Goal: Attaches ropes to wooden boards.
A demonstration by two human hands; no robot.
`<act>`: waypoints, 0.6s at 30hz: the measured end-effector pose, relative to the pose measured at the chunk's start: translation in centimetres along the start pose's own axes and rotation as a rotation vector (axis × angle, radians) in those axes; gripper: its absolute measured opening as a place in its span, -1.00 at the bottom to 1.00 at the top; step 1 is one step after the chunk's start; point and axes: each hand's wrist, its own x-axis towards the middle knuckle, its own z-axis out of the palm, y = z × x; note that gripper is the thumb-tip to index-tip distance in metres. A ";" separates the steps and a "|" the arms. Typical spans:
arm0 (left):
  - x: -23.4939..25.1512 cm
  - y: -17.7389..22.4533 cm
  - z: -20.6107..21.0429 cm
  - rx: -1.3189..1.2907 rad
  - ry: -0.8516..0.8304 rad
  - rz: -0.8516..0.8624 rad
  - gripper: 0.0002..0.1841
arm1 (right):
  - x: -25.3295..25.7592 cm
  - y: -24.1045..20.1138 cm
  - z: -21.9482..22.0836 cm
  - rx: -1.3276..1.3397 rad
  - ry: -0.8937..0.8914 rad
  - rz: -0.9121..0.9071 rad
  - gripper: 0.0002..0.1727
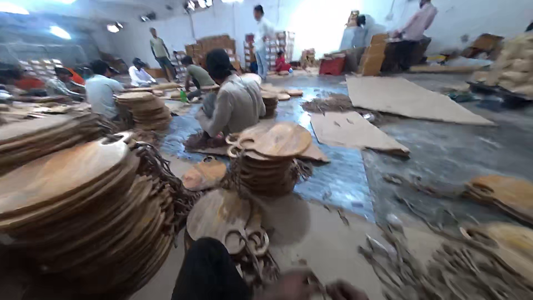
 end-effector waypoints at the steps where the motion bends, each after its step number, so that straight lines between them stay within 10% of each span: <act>1: 0.6 0.4 -0.4 -0.087 0.031 -0.026 -0.55 | -0.1 -0.9 -0.7 0.040 0.014 0.037 -0.73; 18: 8.6 -7.4 7.4 -0.274 0.266 -0.230 -0.77 | 0.9 3.6 0.3 -0.036 0.064 0.482 -0.85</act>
